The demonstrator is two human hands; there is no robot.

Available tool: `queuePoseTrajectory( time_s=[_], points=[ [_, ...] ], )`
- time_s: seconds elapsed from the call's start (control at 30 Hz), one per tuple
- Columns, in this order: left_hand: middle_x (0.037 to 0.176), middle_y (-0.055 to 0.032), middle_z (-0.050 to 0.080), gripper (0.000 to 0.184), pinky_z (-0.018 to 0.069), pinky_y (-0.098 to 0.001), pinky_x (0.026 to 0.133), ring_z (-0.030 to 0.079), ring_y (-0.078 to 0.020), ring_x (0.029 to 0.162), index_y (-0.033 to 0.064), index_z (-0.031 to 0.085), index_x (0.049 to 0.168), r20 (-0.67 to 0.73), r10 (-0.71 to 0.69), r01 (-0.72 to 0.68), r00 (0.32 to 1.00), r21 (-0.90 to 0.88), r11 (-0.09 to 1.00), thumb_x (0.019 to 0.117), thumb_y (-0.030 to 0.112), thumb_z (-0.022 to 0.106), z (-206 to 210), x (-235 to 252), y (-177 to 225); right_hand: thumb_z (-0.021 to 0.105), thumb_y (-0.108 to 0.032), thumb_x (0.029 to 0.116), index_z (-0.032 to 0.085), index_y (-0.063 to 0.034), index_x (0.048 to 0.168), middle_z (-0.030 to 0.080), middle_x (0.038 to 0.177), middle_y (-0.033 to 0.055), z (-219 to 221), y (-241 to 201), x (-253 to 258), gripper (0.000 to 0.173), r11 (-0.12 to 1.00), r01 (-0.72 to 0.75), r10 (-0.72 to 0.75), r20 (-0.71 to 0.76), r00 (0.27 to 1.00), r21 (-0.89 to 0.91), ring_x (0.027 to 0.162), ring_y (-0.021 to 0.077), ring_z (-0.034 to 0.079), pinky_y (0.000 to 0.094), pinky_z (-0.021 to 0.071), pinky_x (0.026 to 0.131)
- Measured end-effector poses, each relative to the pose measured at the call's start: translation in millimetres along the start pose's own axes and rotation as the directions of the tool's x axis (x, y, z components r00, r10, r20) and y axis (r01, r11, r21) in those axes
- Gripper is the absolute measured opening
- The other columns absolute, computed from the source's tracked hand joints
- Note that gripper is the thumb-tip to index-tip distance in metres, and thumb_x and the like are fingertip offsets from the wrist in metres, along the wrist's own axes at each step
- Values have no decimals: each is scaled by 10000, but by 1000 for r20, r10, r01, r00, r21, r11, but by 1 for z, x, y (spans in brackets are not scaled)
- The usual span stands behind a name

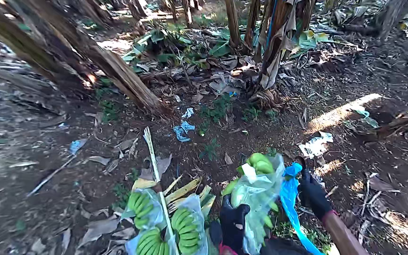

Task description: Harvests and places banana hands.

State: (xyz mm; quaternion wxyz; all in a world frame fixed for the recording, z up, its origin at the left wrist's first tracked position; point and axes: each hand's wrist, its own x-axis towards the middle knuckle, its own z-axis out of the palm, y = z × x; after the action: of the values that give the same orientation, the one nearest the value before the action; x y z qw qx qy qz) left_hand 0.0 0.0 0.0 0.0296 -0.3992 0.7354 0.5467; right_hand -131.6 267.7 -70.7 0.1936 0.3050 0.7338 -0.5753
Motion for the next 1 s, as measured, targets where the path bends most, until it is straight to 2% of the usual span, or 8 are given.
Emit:
queuePoseTrajectory(
  time_s=[0.1, 0.2, 0.3, 0.53, 0.63, 0.73, 0.87, 1.0],
  points=[
    [1071, -152, 735, 647, 560, -589, 872, 704, -321, 1010, 89, 654, 1278, -79, -23, 45, 997, 291, 956, 688, 259, 855, -3, 16, -25, 527, -268, 1040, 481, -50, 1398, 669, 883, 150, 19, 1, -53, 421, 996, 80, -85, 273, 958, 30, 555, 250, 622, 441, 567, 505],
    [1088, -155, 738, 634, 551, -612, 875, 704, -342, 1026, 100, 654, 1290, -133, -46, 98, 990, 415, 904, 704, 261, 834, -13, 24, -51, 526, -321, 1058, 576, -65, 1341, 678, 860, 129, 58, 1, -78, 385, 996, 71, -33, 542, 840, -49, 604, 241, 642, 429, 577, 554],
    [1062, -153, 739, 622, 555, -603, 857, 707, -335, 1003, 92, 657, 1270, -182, -70, 139, 981, 404, 904, 697, 258, 833, -23, 23, -72, 449, -387, 1093, 533, -54, 1294, 621, 748, 96, 96, 18, -68, 398, 994, -71, 107, 695, 711, -81, 517, 201, 593, 364, 546, 484],
    [1071, -148, 738, 628, 556, -592, 866, 706, -330, 1014, 101, 649, 1286, -257, -131, 212, 957, 321, 923, 709, 272, 829, -25, 12, -93, 450, -433, 1087, 546, -52, 1180, 564, 662, 72, 127, 41, -63, 404, 966, -118, 252, 740, 624, -230, 459, 182, 547, 342, 517, 441],
    [1094, -140, 732, 608, 556, -588, 868, 701, -323, 1026, 106, 649, 1283, -257, -137, 219, 957, 325, 920, 724, 283, 811, -20, 14, -94, 434, -369, 1101, 511, -51, 1172, 534, 656, 56, 132, 40, -73, 335, 962, -155, 270, 718, 641, -224, 454, 166, 526, 321, 499, 430],
    [1155, -160, 722, 626, 548, -598, 907, 692, -339, 1074, 101, 637, 1312, -237, -155, 231, 959, 337, 913, 745, 291, 822, -10, 18, -90, 422, -429, 1095, 538, -52, 1190, 526, 653, 41, 131, 35, -87, 405, 948, -159, 307, 667, 678, -275, 447, 158, 506, 325, 487, 427],
    [1174, -148, 717, 603, 552, -584, 903, 692, -327, 1075, 86, 644, 1303, -246, -74, 164, 966, 369, 915, 757, 287, 801, 4, 28, -88, 377, -405, 1109, 536, -59, 1190, 495, 639, 21, 125, 32, -92, 389, 947, -285, 304, 691, 655, -146, 431, 131, 481, 290, 471, 408],
    [1194, -135, 707, 590, 559, -581, 879, 693, -317, 1069, 99, 643, 1300, -261, -28, 133, 965, 393, 910, 761, 289, 788, 9, 44, -73, 379, -426, 1108, 540, -51, 1171, 498, 624, 35, 136, 21, -92, 413, 955, -283, 269, 654, 707, -87, 424, 149, 490, 315, 477, 398]
  ],
)
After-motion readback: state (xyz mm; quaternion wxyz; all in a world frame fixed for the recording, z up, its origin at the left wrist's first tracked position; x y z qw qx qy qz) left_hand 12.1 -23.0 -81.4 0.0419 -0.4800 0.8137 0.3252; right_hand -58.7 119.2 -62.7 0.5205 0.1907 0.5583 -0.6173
